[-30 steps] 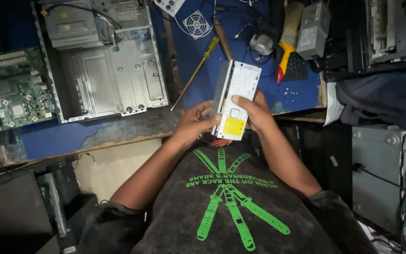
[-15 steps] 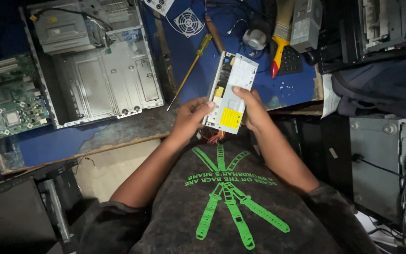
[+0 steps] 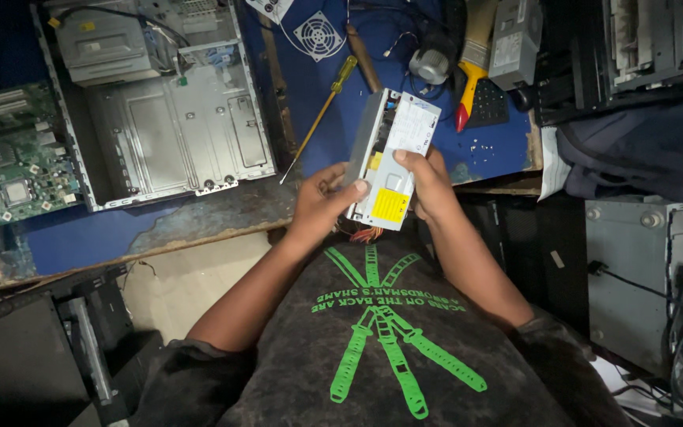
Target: The person uses a yellow screwdriver to unscrew and remove a computer power supply unit from a case. They then inspect the unit, rotate it to view different sides, and place it back on the workbench.
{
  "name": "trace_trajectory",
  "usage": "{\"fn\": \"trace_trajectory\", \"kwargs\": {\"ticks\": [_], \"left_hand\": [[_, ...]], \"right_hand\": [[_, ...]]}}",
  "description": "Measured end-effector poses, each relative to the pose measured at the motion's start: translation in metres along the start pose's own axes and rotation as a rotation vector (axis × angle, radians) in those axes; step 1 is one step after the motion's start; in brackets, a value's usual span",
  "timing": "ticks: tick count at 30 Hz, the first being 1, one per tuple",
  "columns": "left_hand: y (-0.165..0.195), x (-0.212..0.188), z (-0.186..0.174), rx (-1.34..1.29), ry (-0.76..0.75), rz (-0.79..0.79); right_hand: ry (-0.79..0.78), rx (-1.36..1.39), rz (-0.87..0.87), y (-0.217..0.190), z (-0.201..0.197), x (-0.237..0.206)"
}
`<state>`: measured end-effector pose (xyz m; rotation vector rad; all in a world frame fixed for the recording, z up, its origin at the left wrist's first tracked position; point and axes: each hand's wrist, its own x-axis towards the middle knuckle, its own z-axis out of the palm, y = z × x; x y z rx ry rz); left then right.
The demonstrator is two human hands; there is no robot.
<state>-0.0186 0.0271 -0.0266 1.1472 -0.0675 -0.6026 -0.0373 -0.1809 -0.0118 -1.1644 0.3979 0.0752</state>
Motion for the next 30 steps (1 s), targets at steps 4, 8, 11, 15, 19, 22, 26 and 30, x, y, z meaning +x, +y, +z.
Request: {"fn": "trace_trajectory", "kwargs": {"ticks": [4, 8, 11, 15, 19, 22, 26, 30], "left_hand": [[-0.001, 0.002, -0.004, 0.012, -0.054, 0.012], [-0.010, 0.006, -0.017, -0.027, -0.233, -0.136], [-0.027, 0.016, -0.018, -0.094, -0.238, -0.145], [-0.034, 0.024, -0.040, -0.448, -0.284, -0.293], [-0.029, 0.016, -0.051, -0.768, -0.337, -0.283], [-0.024, 0.014, -0.055, -0.837, -0.366, -0.318], [-0.038, 0.015, -0.061, -0.959, -0.364, -0.330], [-0.063, 0.013, -0.071, -1.160, -0.497, -0.291]], "right_hand": [[-0.002, -0.035, -0.062, -0.003, 0.008, -0.001], [0.095, -0.135, 0.011, 0.007, 0.017, 0.007], [0.220, 0.012, 0.062, 0.019, 0.022, 0.012], [0.157, 0.068, 0.055, 0.011, 0.011, 0.002], [0.050, -0.353, -0.351, -0.009, 0.018, -0.025], [0.144, -0.777, -0.717, -0.029, 0.040, -0.050], [0.094, -1.114, -0.874, -0.068, 0.066, -0.066], [0.097, -1.284, -0.885, -0.092, 0.087, -0.071]]}}
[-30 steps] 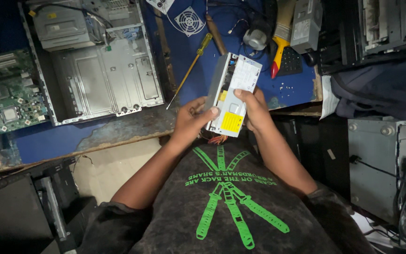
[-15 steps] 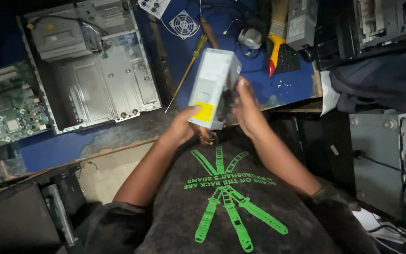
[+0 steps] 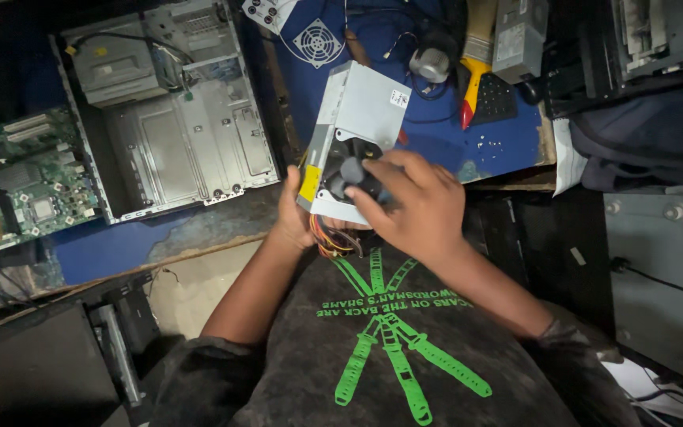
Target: The person uses a yellow screwdriver to unscrew and remove a computer power supply unit from a case. They then inspect the unit, rotate it to view different sides, and place it back on the workbench.
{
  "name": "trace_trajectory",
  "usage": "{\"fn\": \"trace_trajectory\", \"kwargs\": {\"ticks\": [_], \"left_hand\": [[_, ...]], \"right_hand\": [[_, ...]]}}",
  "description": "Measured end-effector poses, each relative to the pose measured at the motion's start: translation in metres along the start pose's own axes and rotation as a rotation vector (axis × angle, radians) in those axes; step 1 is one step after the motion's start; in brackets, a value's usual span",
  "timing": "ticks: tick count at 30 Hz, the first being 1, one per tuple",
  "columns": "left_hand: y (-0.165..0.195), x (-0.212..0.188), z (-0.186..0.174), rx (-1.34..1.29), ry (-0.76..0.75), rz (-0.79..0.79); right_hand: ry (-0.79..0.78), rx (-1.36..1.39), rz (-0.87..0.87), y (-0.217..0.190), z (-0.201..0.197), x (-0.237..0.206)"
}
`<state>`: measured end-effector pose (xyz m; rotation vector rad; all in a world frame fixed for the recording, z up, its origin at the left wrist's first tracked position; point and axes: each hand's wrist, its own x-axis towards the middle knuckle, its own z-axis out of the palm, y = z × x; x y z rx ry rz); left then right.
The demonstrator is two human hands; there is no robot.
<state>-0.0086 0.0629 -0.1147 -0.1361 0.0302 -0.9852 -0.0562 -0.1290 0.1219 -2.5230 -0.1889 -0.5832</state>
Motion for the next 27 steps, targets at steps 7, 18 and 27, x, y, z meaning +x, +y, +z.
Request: {"fn": "trace_trajectory", "kwargs": {"ticks": [7, 18, 27], "left_hand": [[-0.009, 0.004, 0.016, 0.352, 0.141, -0.009], [-0.014, 0.014, 0.029, 0.571, 0.101, -0.069], [-0.013, 0.015, 0.029, 0.584, 0.097, -0.040]], "right_hand": [[-0.169, -0.092, 0.142, -0.006, -0.008, 0.014], [-0.337, 0.004, 0.338, 0.008, -0.012, 0.022], [-0.228, 0.187, 0.426, 0.024, 0.009, 0.011]]}}
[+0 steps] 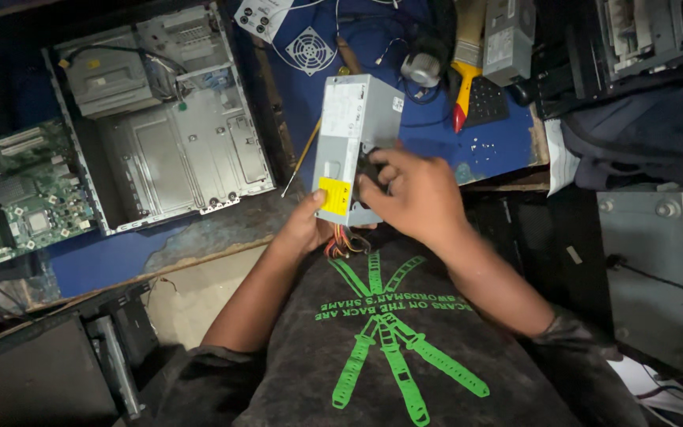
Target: The person uses a yellow screwdriver to unscrew and remove a computer power supply unit from a case. They then inspect the unit, rotate it to view different sides, and place it back on the workbench.
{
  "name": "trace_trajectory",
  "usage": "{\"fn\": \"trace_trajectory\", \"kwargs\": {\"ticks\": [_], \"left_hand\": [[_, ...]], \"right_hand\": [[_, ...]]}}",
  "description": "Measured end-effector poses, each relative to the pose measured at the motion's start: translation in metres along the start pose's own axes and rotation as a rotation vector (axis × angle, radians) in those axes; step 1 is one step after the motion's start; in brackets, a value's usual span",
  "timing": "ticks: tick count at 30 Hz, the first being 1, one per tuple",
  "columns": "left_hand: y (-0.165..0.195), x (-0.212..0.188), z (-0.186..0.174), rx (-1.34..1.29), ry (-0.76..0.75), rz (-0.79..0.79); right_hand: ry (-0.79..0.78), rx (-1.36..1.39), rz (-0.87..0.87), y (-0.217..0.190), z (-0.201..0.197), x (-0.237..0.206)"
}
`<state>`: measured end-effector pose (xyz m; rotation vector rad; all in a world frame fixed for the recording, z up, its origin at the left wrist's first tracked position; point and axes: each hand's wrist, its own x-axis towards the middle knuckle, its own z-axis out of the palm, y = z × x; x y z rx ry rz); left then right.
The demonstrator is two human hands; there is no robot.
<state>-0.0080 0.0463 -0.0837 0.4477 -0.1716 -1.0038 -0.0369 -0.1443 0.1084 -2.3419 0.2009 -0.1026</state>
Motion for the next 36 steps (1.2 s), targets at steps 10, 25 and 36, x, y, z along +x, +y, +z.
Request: {"fn": "trace_trajectory", "kwargs": {"ticks": [10, 25, 36], "left_hand": [[-0.005, 0.006, 0.003, -0.105, 0.118, 0.060], [-0.018, 0.008, -0.008, -0.086, 0.312, 0.144], [-0.018, 0.006, -0.007, -0.176, 0.297, 0.085]], "right_hand": [[0.021, 0.138, 0.039, 0.009, 0.010, 0.003], [0.002, 0.046, -0.103, 0.016, 0.011, -0.002], [0.038, 0.035, -0.157, 0.022, 0.017, -0.003]]}}
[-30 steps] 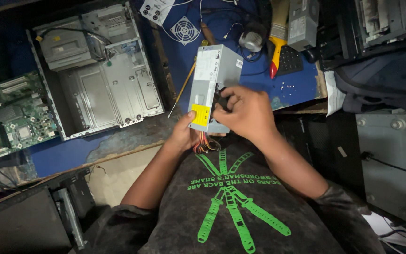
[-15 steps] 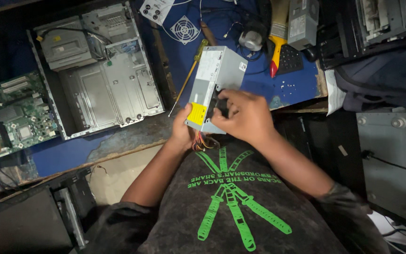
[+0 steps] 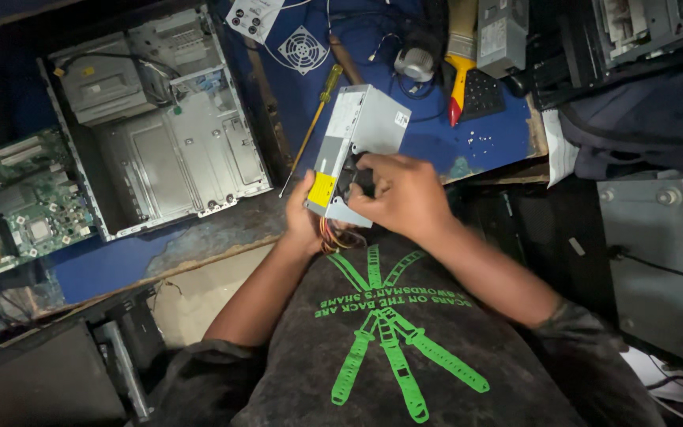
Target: The person uses a yellow screwdriver to unscrew and remove a computer power supply unit from a case. They then inspect the unit, rotate it to view different sides, and place it back on the workbench.
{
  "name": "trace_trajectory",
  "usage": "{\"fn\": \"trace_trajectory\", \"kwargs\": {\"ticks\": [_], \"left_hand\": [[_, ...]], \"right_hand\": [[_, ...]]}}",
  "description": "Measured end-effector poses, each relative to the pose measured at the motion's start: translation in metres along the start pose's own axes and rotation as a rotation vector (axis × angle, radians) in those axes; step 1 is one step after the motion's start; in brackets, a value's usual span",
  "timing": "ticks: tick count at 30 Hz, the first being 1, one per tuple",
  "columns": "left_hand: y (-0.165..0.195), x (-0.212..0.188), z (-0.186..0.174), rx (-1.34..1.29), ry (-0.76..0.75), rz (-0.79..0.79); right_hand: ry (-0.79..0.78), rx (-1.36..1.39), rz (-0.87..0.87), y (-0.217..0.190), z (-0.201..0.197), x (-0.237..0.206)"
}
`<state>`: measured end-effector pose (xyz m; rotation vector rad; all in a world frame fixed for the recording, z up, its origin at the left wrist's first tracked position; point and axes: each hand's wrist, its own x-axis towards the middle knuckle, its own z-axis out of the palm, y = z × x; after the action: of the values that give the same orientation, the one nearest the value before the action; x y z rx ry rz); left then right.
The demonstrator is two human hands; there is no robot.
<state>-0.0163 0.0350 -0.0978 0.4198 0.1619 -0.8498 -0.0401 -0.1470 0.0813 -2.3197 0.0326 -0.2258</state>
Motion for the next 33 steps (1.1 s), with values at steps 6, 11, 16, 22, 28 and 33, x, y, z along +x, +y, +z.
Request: {"fn": "trace_trajectory", "kwargs": {"ticks": [6, 11, 16, 22, 28, 33], "left_hand": [[0.002, 0.005, 0.012, -0.151, 0.013, -0.073], [0.006, 0.004, 0.027, -0.117, 0.005, -0.011], [0.001, 0.011, 0.017, -0.073, 0.121, 0.090], [-0.010, 0.019, -0.011, -0.063, 0.085, 0.103], [-0.011, 0.022, -0.021, -0.093, -0.070, 0.100], [-0.006, 0.021, -0.004, -0.095, 0.106, 0.020]], "right_hand": [[0.012, -0.043, 0.007, -0.002, -0.003, 0.006], [0.012, -0.046, -0.040, -0.009, -0.016, 0.001], [-0.172, 0.299, 0.153, -0.009, -0.023, 0.003], [-0.202, 0.275, 0.056, -0.007, -0.025, 0.004], [-0.269, 0.146, -0.067, -0.011, -0.030, -0.004], [-0.313, 0.171, -0.009, -0.017, -0.031, -0.007]]}}
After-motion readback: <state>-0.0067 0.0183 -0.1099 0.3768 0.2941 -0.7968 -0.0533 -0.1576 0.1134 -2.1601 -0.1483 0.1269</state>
